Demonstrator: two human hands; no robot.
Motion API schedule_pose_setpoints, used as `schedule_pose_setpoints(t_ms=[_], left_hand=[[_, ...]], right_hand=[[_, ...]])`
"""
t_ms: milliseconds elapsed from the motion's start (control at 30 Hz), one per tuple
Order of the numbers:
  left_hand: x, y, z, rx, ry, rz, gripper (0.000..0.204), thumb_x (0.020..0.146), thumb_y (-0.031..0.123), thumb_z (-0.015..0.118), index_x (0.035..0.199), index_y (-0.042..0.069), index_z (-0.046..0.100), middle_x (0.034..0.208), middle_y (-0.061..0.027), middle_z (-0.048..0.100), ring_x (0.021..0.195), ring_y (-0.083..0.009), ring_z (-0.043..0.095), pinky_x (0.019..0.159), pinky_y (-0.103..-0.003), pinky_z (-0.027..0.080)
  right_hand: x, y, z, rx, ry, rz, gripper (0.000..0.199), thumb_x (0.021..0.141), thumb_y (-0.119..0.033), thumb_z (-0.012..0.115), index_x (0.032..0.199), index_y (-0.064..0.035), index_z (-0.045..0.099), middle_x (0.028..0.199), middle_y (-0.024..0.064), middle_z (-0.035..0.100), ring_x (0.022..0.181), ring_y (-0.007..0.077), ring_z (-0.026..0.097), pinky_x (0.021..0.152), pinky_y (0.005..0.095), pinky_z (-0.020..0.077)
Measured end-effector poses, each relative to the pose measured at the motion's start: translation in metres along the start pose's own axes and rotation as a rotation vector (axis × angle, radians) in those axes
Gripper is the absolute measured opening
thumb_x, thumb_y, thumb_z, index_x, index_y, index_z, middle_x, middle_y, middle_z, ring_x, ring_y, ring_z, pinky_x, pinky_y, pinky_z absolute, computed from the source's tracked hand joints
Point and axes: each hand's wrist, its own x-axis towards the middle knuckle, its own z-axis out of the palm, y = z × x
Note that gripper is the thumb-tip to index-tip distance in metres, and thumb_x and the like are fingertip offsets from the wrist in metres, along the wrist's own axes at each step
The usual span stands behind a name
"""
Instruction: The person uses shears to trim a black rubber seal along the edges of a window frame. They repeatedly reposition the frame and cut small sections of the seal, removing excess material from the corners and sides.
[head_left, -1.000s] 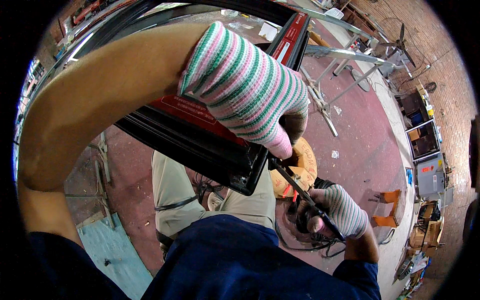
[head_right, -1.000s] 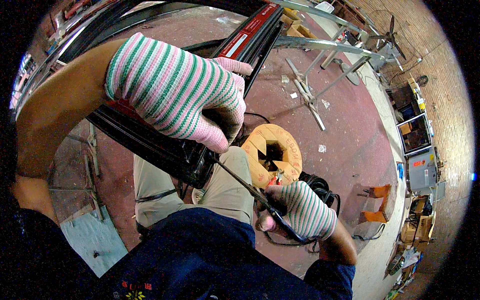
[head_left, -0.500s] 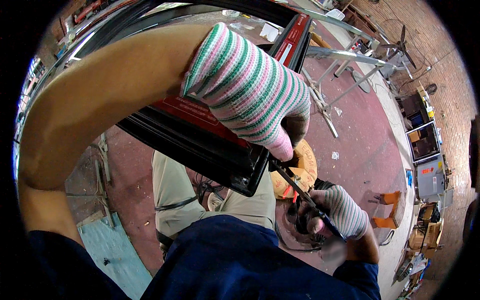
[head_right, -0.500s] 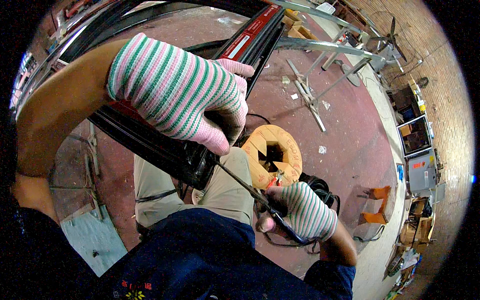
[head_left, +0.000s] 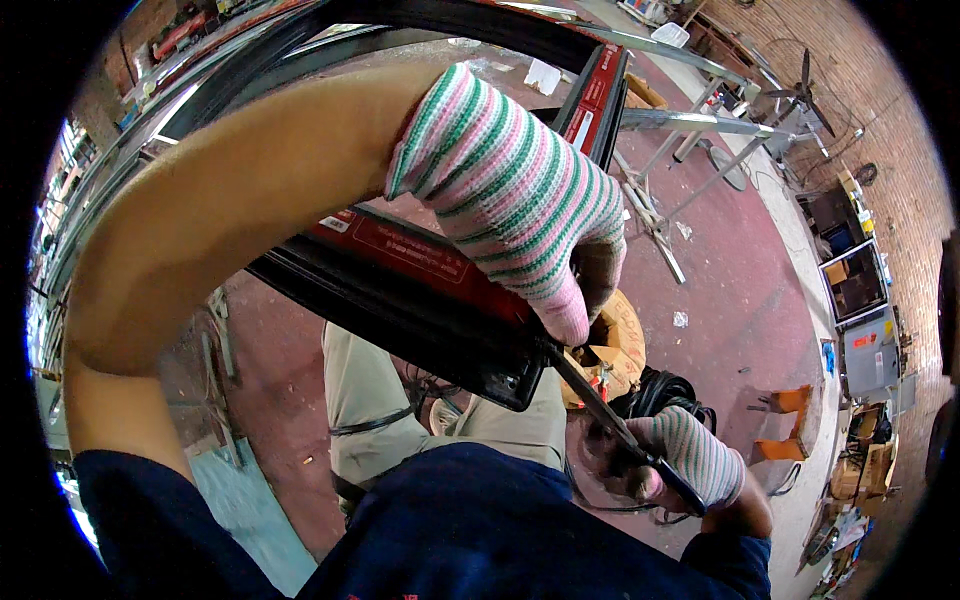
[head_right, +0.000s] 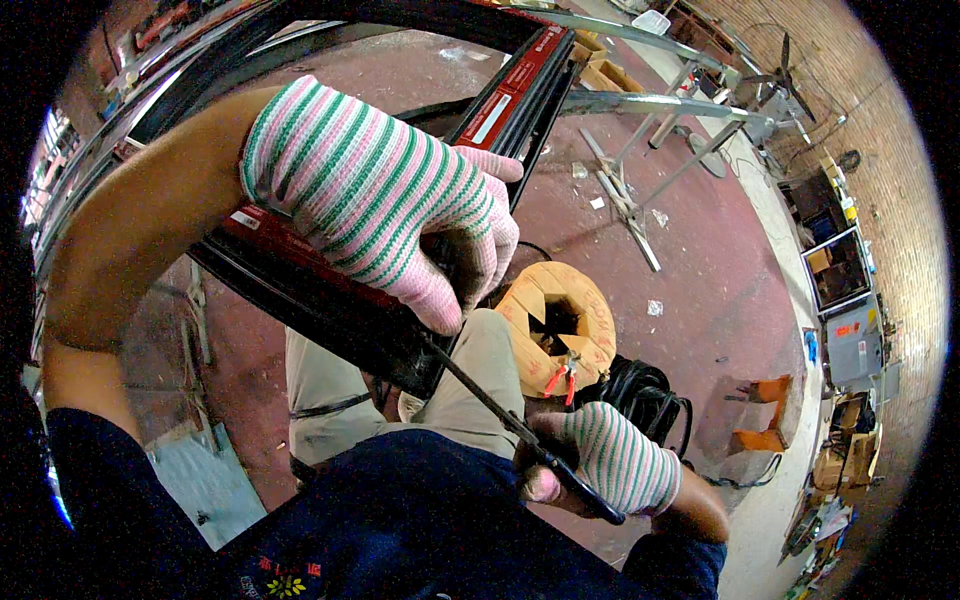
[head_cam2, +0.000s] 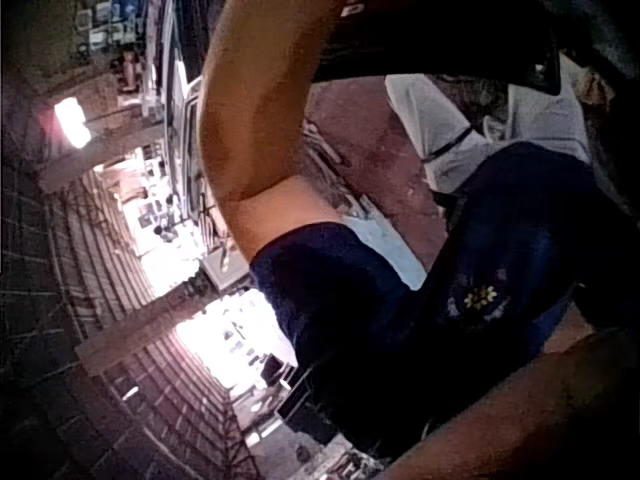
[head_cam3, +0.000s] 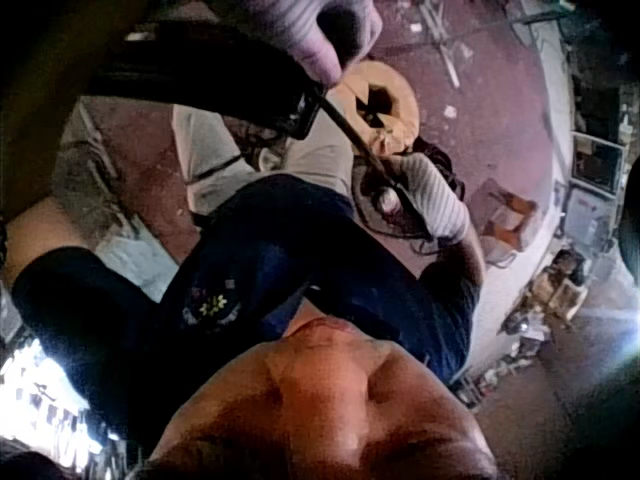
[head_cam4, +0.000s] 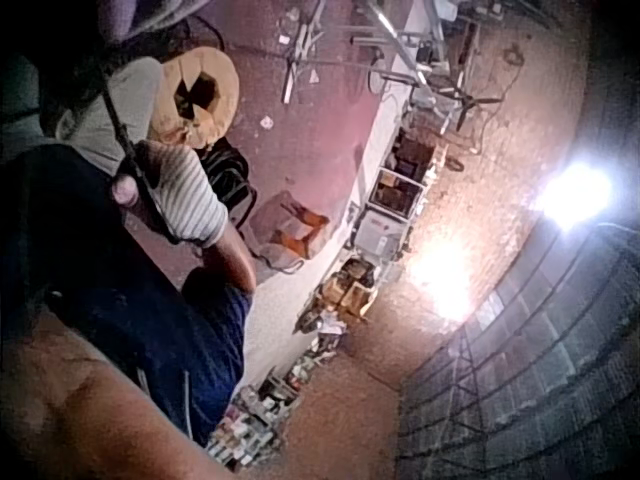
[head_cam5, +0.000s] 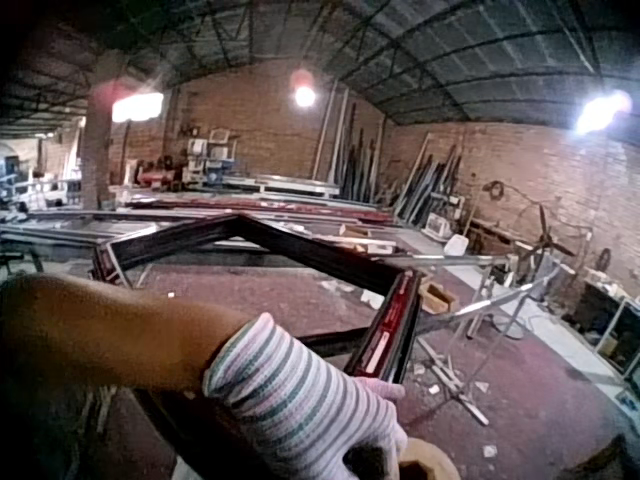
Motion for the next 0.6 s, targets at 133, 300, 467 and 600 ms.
schedule_pose_setpoints(t_ms=[133, 300, 467, 600], left_hand=[[-0.003, -0.002, -0.002, -0.019, -0.017, 0.030, 0.020, 0.090, 0.030, 0.068, 0.093, 0.012, 0.075, 0.092, -0.0009, 0.067, 0.108, -0.0199, 0.058, 0.120, -0.053, 0.004], [-0.009, -0.010, -0.005, -0.034, -0.036, 0.052, 0.019, 0.090, 0.030, 0.068, 0.093, 0.012, 0.075, 0.092, -0.0002, 0.067, 0.108, -0.0193, 0.058, 0.120, -0.054, 0.003], [-0.007, -0.012, -0.005, -0.045, -0.059, 0.095, 0.019, 0.090, 0.030, 0.069, 0.093, 0.013, 0.076, 0.093, 0.0005, 0.067, 0.109, -0.0188, 0.058, 0.119, -0.054, 0.003], [-0.010, -0.012, -0.006, -0.062, -0.075, 0.098, 0.018, 0.090, 0.030, 0.069, 0.093, 0.013, 0.076, 0.093, 0.0010, 0.067, 0.110, -0.0184, 0.057, 0.119, -0.054, 0.002]], right_hand=[[-0.005, -0.021, 0.000, 0.067, -0.036, 0.094, 0.047, 0.087, -0.048, 0.071, 0.097, -0.0033, 0.065, 0.077, 0.0107, 0.066, 0.071, 0.0217, 0.065, 0.067, 0.0335, 0.0508], [-0.010, -0.016, 0.003, 0.021, -0.039, 0.068, 0.049, 0.086, -0.047, 0.073, 0.101, -0.0012, 0.065, 0.077, 0.0122, 0.066, 0.068, 0.0226, 0.064, 0.065, 0.0342, 0.0511], [-0.017, -0.028, 0.008, -0.005, -0.019, 0.108, 0.055, 0.088, -0.054, 0.068, 0.101, 0.0001, 0.064, 0.070, 0.0133, 0.062, 0.061, 0.0268, 0.060, 0.060, 0.0378, 0.0488], [-0.017, -0.035, 0.008, 0.030, -0.051, 0.180, 0.057, 0.089, -0.055, 0.064, 0.102, -0.0007, 0.066, 0.071, 0.0113, 0.062, 0.065, 0.0254, 0.061, 0.063, 0.0353, 0.0481]])
